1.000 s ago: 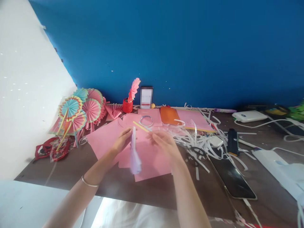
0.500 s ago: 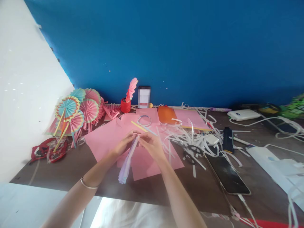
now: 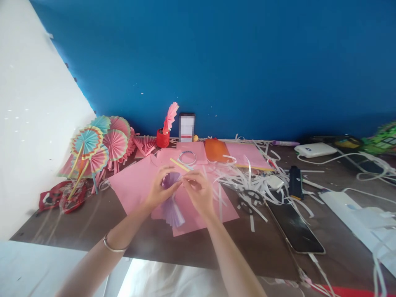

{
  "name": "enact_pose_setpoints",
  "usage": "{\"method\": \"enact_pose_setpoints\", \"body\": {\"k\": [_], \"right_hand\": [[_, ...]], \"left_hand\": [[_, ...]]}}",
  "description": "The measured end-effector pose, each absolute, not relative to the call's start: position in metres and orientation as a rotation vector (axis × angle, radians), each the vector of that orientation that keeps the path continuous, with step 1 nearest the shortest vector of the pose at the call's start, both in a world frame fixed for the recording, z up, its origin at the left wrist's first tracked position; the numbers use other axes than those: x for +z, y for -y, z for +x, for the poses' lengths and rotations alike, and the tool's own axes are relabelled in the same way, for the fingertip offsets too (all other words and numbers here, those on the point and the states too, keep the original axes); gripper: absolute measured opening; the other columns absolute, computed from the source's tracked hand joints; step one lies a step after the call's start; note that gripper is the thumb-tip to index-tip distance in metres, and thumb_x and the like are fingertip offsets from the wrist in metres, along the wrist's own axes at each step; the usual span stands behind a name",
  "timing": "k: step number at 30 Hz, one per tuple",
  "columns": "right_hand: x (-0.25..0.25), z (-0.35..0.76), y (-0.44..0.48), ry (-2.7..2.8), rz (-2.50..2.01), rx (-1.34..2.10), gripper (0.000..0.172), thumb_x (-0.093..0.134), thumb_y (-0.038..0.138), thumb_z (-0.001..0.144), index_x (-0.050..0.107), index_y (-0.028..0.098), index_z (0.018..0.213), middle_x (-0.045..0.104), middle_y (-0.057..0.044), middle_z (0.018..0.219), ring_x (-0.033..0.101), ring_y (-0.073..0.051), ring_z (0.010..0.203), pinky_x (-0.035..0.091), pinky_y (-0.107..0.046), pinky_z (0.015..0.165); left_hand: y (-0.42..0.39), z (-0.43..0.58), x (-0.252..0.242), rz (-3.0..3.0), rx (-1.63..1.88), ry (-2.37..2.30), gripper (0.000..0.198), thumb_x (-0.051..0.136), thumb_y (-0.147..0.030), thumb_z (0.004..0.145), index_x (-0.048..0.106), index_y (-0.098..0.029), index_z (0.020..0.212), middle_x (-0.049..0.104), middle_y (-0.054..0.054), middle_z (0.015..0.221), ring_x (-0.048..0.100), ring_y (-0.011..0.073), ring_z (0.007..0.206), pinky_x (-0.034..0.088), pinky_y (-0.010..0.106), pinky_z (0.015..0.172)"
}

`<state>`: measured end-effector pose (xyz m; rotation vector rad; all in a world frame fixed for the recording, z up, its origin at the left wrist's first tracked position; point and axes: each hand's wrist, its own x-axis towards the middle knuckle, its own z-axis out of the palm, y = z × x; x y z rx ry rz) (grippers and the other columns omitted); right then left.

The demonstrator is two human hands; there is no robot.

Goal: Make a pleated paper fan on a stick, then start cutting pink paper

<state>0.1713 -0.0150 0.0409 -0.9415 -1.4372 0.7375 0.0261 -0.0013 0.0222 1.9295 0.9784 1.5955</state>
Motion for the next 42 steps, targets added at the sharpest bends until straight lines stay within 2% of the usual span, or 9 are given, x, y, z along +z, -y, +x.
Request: {"method": "enact_pose_setpoints", "body": {"k": [4, 10, 15, 21, 27, 30, 33, 42], "right_hand": [[0.046, 0.171, 0.021, 1.47, -0.933, 0.662, 0.004, 0.061, 0.019, 0.077, 0.064, 0.02, 0.073, 0.061, -0.003, 0.08, 0.06, -0.013, 0.07, 0.053, -0.026, 0.06], [0.046, 0.172, 0.023, 1.519, -0.984, 0.6, 0.002, 0.062, 0.02, 0.076, 0.063, 0.021, 0.076, 0.064, -0.001, 0.077, 0.061, -0.014, 0.072, 0.053, -0.029, 0.07], [0.047, 0.17, 0.025, 1.454, -0.992, 0.602, 0.002, 0.064, 0.022, 0.074, 0.063, 0.021, 0.074, 0.065, -0.001, 0.074, 0.062, -0.014, 0.068, 0.054, -0.028, 0.066], [0.052, 0.167, 0.029, 1.378, -1.01, 0.637, 0.005, 0.066, 0.023, 0.073, 0.063, 0.021, 0.076, 0.065, -0.001, 0.074, 0.062, -0.014, 0.067, 0.055, -0.029, 0.065], [0.053, 0.168, 0.028, 1.352, -1.031, 0.582, 0.006, 0.069, 0.023, 0.07, 0.064, 0.02, 0.072, 0.065, -0.002, 0.074, 0.063, -0.015, 0.069, 0.055, -0.028, 0.062], [0.049, 0.168, 0.028, 1.346, -0.964, 0.62, 0.004, 0.068, 0.023, 0.072, 0.066, 0.021, 0.076, 0.066, -0.001, 0.07, 0.062, -0.014, 0.064, 0.055, -0.028, 0.062], [0.046, 0.169, 0.028, 1.376, -0.906, 0.613, 0.002, 0.067, 0.022, 0.073, 0.067, 0.023, 0.075, 0.067, -0.001, 0.072, 0.063, -0.014, 0.066, 0.055, -0.029, 0.064], [0.043, 0.17, 0.029, 1.405, -0.921, 0.482, 0.006, 0.067, 0.018, 0.073, 0.069, 0.023, 0.076, 0.068, -0.001, 0.076, 0.063, -0.016, 0.071, 0.054, -0.031, 0.068]], "left_hand": [[0.005, 0.026, 0.028, 2.057, 1.682, -1.018, 0.026, 0.064, -0.024, 0.076, 0.056, -0.02, 0.101, 0.056, 0.009, 0.107, 0.048, 0.0233, 0.11, 0.041, 0.042, 0.094], [-0.001, 0.024, 0.023, 2.27, 1.735, -0.816, 0.03, 0.059, -0.015, 0.08, 0.055, -0.022, 0.109, 0.058, 0.008, 0.107, 0.051, 0.0211, 0.111, 0.042, 0.046, 0.096], [0.005, 0.025, 0.022, 2.205, 1.687, -0.879, 0.027, 0.058, -0.019, 0.081, 0.053, -0.021, 0.107, 0.057, 0.01, 0.112, 0.05, 0.023, 0.115, 0.043, 0.046, 0.096], [0.01, 0.026, 0.026, 2.244, 1.656, -0.9, 0.012, 0.051, -0.015, 0.083, 0.055, -0.017, 0.094, 0.056, 0.011, 0.111, 0.049, 0.0226, 0.115, 0.043, 0.045, 0.096], [0.008, 0.028, 0.024, 2.275, 1.728, -0.922, 0.012, 0.054, -0.012, 0.08, 0.055, -0.017, 0.092, 0.056, 0.01, 0.106, 0.05, 0.0218, 0.113, 0.045, 0.044, 0.095], [0.008, 0.029, 0.023, 2.317, 1.762, -0.909, 0.018, 0.056, -0.013, 0.079, 0.055, -0.018, 0.096, 0.056, 0.01, 0.109, 0.05, 0.0227, 0.113, 0.043, 0.047, 0.096], [0.008, 0.03, 0.023, 2.339, 1.829, -0.906, 0.021, 0.056, -0.014, 0.079, 0.055, -0.019, 0.1, 0.057, 0.009, 0.108, 0.053, 0.0221, 0.11, 0.044, 0.047, 0.095], [0.01, 0.034, 0.03, 2.306, 1.898, -0.844, 0.021, 0.058, -0.007, 0.077, 0.055, -0.019, 0.094, 0.058, 0.007, 0.105, 0.055, 0.0208, 0.105, 0.048, 0.045, 0.09]]}}
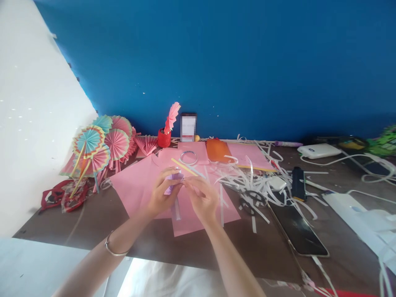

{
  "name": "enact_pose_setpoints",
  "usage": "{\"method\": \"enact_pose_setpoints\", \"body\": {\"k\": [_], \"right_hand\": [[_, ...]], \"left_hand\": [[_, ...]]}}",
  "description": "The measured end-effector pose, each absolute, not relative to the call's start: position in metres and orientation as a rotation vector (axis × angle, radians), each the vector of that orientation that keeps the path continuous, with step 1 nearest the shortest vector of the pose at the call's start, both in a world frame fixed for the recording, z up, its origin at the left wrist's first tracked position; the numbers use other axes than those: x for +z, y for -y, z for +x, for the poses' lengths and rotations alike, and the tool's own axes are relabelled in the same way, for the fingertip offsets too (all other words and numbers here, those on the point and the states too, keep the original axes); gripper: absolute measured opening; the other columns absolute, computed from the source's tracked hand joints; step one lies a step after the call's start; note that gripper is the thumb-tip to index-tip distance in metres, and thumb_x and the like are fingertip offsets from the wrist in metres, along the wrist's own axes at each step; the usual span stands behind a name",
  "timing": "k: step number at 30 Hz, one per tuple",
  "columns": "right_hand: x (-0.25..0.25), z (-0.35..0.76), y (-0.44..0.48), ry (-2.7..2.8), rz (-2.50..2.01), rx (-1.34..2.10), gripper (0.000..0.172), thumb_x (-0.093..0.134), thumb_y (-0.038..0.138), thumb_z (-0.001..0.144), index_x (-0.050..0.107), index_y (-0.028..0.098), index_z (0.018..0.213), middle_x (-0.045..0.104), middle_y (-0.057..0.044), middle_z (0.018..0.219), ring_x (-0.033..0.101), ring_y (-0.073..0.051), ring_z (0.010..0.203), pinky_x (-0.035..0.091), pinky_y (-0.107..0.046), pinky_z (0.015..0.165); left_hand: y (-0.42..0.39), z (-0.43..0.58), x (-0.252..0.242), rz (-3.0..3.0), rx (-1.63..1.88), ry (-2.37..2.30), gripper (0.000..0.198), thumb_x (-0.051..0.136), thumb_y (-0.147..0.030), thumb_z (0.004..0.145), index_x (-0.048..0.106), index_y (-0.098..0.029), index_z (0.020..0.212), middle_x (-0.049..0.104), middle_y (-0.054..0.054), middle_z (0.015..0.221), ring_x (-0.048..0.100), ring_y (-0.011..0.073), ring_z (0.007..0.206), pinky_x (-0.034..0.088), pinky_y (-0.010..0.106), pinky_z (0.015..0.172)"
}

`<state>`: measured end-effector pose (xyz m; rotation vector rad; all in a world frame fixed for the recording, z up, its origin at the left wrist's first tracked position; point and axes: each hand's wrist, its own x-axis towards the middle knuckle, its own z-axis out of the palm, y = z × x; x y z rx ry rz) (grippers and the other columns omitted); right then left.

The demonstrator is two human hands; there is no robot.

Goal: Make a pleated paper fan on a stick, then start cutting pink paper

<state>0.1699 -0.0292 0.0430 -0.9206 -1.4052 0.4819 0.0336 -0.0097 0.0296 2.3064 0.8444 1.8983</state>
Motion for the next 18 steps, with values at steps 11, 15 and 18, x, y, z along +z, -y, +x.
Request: {"method": "enact_pose_setpoints", "body": {"k": [11, 15, 18], "right_hand": [[0.0438, 0.1703, 0.0261, 1.413, -0.895, 0.577, 0.006, 0.066, 0.02, 0.073, 0.069, 0.024, 0.076, 0.066, -0.001, 0.075, 0.062, -0.016, 0.071, 0.053, -0.031, 0.069], [0.0438, 0.1713, 0.0254, 1.436, -0.886, 0.577, 0.006, 0.066, 0.02, 0.073, 0.069, 0.025, 0.076, 0.065, -0.002, 0.081, 0.061, -0.017, 0.078, 0.053, -0.034, 0.073], [0.0435, 0.1723, 0.0248, 1.443, -0.866, 0.602, 0.008, 0.066, 0.019, 0.073, 0.069, 0.026, 0.077, 0.062, -0.003, 0.086, 0.06, -0.017, 0.081, 0.053, -0.035, 0.074]], "left_hand": [[0.006, 0.0303, 0.0239, 2.31, 1.924, -0.865, 0.02, 0.058, -0.008, 0.077, 0.059, -0.02, 0.093, 0.056, 0.008, 0.111, 0.053, 0.0216, 0.11, 0.047, 0.045, 0.092], [0.0057, 0.0299, 0.0254, 2.323, 1.923, -0.893, 0.018, 0.058, -0.008, 0.078, 0.059, -0.02, 0.093, 0.056, 0.008, 0.109, 0.054, 0.0203, 0.108, 0.047, 0.046, 0.093], [0.0057, 0.0297, 0.0252, 2.338, 1.921, -0.925, 0.017, 0.058, -0.01, 0.079, 0.06, -0.02, 0.092, 0.056, 0.007, 0.109, 0.055, 0.0199, 0.107, 0.048, 0.044, 0.092]]}}
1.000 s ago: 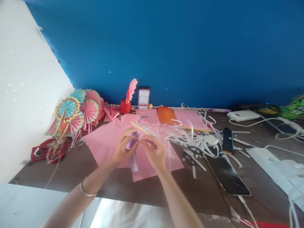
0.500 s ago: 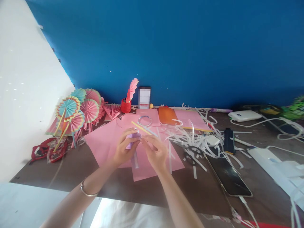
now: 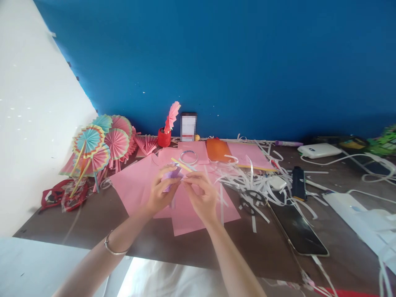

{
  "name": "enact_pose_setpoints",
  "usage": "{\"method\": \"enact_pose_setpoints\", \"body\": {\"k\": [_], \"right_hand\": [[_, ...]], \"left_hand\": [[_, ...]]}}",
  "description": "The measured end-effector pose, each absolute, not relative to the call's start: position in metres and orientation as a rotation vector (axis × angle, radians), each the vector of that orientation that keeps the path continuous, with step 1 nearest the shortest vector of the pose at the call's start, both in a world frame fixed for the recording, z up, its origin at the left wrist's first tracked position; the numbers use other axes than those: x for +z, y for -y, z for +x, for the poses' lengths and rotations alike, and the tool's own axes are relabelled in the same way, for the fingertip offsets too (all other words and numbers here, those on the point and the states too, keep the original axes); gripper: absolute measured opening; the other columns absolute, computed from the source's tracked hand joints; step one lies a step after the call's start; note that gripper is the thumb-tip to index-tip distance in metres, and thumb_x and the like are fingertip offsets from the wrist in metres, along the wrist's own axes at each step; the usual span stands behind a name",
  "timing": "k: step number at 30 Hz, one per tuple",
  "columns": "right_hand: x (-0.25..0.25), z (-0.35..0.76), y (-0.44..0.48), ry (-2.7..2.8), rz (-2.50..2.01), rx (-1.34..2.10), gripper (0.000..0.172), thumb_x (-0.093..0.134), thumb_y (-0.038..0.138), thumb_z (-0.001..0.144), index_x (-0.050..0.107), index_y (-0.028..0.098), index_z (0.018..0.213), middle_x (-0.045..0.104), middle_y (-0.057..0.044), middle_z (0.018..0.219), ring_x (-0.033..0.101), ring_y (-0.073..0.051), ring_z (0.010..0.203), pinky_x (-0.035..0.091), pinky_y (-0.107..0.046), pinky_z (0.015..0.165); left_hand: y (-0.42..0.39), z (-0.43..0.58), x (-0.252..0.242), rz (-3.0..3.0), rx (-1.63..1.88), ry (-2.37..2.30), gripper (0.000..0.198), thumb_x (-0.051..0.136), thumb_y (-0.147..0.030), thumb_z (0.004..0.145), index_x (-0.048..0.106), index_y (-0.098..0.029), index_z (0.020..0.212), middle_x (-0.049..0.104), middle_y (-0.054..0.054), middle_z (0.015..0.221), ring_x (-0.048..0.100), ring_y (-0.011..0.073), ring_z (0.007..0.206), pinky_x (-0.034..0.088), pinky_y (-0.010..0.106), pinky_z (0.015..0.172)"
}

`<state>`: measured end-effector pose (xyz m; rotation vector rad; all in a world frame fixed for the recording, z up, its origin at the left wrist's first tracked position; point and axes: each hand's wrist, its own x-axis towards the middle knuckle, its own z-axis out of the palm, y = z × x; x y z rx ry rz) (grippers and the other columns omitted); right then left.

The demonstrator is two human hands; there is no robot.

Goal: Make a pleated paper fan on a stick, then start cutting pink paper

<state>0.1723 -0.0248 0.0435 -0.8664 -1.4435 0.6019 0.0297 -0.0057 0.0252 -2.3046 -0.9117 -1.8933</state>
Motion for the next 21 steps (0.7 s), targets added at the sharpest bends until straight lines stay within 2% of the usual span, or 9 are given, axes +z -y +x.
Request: {"method": "enact_pose_setpoints", "body": {"k": [6, 13, 21], "right_hand": [[0.0427, 0.1727, 0.0251, 1.453, -0.865, 0.597, 0.012, 0.066, 0.016, 0.073, 0.068, 0.026, 0.08, 0.059, -0.002, 0.084, 0.058, -0.015, 0.079, 0.051, -0.033, 0.073], [0.0444, 0.1726, 0.0251, 1.448, -0.903, 0.607, 0.006, 0.067, 0.018, 0.072, 0.067, 0.024, 0.075, 0.06, -0.001, 0.081, 0.058, -0.015, 0.077, 0.05, -0.032, 0.073], [0.0501, 0.1723, 0.0274, 1.516, -1.017, 0.538, 0.004, 0.064, 0.024, 0.074, 0.065, 0.023, 0.071, 0.061, -0.001, 0.077, 0.059, -0.015, 0.073, 0.05, -0.032, 0.071]], "left_hand": [[0.0074, 0.0294, 0.0229, -2.292, -1.883, 0.955, 0.014, 0.058, -0.012, 0.08, 0.061, -0.021, 0.09, 0.057, 0.007, 0.11, 0.055, 0.0208, 0.107, 0.05, 0.043, 0.09], [0.0058, 0.0293, 0.0216, -2.28, -1.882, 0.918, 0.015, 0.058, -0.012, 0.08, 0.061, -0.021, 0.092, 0.056, 0.005, 0.107, 0.056, 0.0185, 0.104, 0.05, 0.042, 0.089], [0.0046, 0.0269, 0.0194, -2.296, -1.9, 0.931, 0.023, 0.056, -0.013, 0.081, 0.06, -0.028, 0.099, 0.056, 0.003, 0.108, 0.055, 0.0191, 0.105, 0.048, 0.043, 0.09]]}}
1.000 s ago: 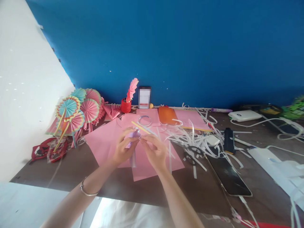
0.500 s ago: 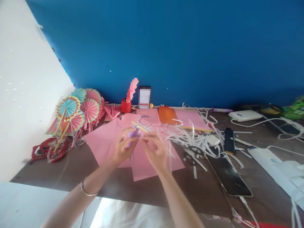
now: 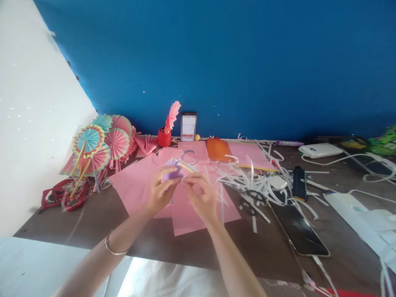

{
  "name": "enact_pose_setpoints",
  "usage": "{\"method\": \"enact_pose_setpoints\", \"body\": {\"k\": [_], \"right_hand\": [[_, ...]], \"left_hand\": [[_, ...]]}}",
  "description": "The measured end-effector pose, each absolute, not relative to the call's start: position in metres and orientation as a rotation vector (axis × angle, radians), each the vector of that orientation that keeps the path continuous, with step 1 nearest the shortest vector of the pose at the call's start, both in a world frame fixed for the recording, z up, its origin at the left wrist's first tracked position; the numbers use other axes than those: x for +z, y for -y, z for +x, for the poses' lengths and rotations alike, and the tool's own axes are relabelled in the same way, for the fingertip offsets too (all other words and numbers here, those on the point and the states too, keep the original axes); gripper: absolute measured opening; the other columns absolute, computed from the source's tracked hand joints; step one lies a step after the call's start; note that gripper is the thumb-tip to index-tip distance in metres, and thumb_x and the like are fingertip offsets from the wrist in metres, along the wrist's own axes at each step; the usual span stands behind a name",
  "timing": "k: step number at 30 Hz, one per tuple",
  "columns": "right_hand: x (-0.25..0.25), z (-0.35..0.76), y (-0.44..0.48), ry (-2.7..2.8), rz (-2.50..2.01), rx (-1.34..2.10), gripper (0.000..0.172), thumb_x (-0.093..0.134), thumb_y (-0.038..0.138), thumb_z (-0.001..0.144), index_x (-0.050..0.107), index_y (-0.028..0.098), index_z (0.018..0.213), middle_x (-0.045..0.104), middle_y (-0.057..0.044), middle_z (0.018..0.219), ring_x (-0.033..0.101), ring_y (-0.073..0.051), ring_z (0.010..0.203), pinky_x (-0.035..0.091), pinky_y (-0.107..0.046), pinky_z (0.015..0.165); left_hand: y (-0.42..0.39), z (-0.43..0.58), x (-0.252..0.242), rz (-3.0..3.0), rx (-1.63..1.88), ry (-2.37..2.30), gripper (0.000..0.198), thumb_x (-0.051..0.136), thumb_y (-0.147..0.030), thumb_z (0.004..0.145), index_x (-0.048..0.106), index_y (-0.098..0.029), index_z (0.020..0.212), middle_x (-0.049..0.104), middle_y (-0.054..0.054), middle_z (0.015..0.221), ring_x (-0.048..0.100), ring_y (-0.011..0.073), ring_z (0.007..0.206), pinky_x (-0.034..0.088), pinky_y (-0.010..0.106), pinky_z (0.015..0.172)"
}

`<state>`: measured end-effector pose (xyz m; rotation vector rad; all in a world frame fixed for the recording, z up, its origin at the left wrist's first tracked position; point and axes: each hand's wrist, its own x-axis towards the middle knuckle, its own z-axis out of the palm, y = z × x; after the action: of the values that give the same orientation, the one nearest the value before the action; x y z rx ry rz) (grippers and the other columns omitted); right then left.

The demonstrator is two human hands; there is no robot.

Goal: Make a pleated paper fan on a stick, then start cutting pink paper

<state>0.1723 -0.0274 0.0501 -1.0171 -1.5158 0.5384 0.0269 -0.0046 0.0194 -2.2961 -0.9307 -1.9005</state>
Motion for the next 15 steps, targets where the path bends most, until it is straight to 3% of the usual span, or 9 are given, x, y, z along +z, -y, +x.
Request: {"method": "enact_pose_setpoints", "body": {"k": [6, 9, 12, 15], "right_hand": [[0.0535, 0.1728, 0.0268, 1.548, -1.068, 0.547, 0.014, 0.059, 0.029, 0.079, 0.061, 0.022, 0.067, 0.061, -0.002, 0.076, 0.058, -0.016, 0.072, 0.049, -0.031, 0.07], [0.0532, 0.1734, 0.0263, 1.524, -1.023, 0.652, 0.019, 0.048, 0.033, 0.086, 0.061, 0.022, 0.078, 0.061, -0.003, 0.078, 0.058, -0.015, 0.069, 0.049, -0.031, 0.068], [0.0516, 0.1731, 0.0257, 1.476, -0.996, 0.678, 0.015, 0.05, 0.033, 0.085, 0.059, 0.022, 0.09, 0.06, -0.003, 0.085, 0.058, -0.015, 0.072, 0.049, -0.031, 0.069], [0.0497, 0.1715, 0.025, 1.505, -1.004, 0.594, 0.008, 0.059, 0.029, 0.079, 0.06, 0.021, 0.081, 0.059, -0.004, 0.088, 0.058, -0.016, 0.078, 0.048, -0.031, 0.071]], "left_hand": [[0.0039, 0.0285, 0.0189, -2.35, -1.908, 0.935, 0.018, 0.055, -0.014, 0.082, 0.062, -0.025, 0.094, 0.057, 0.004, 0.106, 0.056, 0.0187, 0.103, 0.049, 0.042, 0.087], [0.0055, 0.0307, 0.0211, -2.324, -1.98, 1.039, 0.011, 0.056, -0.017, 0.082, 0.063, -0.021, 0.088, 0.058, 0.006, 0.103, 0.055, 0.019, 0.103, 0.049, 0.04, 0.086], [0.0082, 0.0322, 0.0244, -2.302, -2.083, 1.144, 0.007, 0.057, -0.019, 0.082, 0.063, -0.019, 0.083, 0.058, 0.007, 0.101, 0.055, 0.0186, 0.103, 0.049, 0.04, 0.087], [0.0099, 0.0324, 0.0275, -2.363, -2.108, 1.145, 0.005, 0.058, -0.018, 0.08, 0.063, -0.018, 0.082, 0.058, 0.007, 0.099, 0.054, 0.0183, 0.102, 0.047, 0.041, 0.088]]}}
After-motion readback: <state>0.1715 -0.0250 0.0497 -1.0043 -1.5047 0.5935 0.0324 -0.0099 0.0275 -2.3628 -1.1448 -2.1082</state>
